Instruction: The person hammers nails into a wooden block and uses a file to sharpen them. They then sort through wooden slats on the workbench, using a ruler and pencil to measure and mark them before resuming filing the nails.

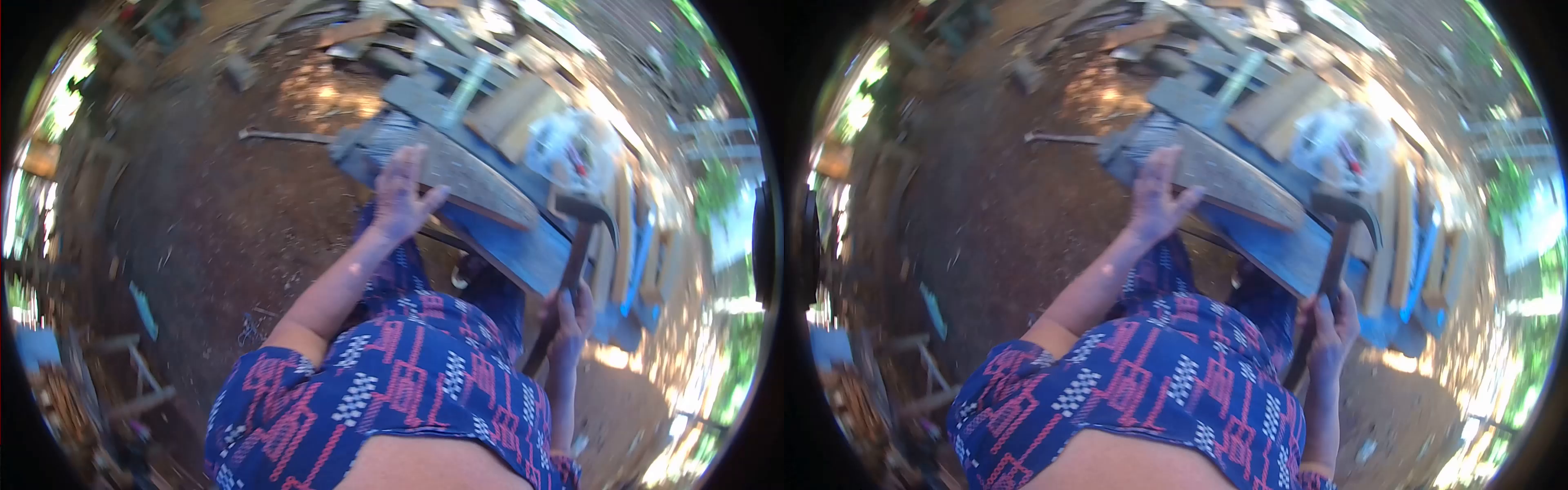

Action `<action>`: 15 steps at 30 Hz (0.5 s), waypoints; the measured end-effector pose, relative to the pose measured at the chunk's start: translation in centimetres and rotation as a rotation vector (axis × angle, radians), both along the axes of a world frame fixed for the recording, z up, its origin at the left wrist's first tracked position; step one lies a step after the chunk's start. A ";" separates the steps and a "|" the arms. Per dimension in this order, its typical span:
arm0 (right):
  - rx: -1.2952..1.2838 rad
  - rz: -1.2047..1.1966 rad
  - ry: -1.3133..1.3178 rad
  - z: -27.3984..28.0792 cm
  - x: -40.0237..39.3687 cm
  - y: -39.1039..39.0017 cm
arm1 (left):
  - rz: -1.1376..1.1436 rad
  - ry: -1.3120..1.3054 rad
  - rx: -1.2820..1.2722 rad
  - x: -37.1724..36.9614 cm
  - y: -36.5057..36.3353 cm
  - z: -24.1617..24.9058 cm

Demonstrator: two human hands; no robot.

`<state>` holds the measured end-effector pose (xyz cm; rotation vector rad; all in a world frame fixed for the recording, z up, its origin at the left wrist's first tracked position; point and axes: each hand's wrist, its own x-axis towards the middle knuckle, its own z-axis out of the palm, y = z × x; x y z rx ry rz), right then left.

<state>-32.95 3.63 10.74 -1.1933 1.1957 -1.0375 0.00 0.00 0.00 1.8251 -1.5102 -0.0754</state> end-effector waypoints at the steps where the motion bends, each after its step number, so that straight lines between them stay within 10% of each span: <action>1: 0.067 0.020 -0.007 -0.7 -1.0 -0.1 | 0.017 -0.014 0.042 -1.1 0.2 0.2; 15: 0.075 0.121 -0.041 -2.0 5.3 0.8 | 0.198 0.037 -0.166 0.9 0.4 -1.0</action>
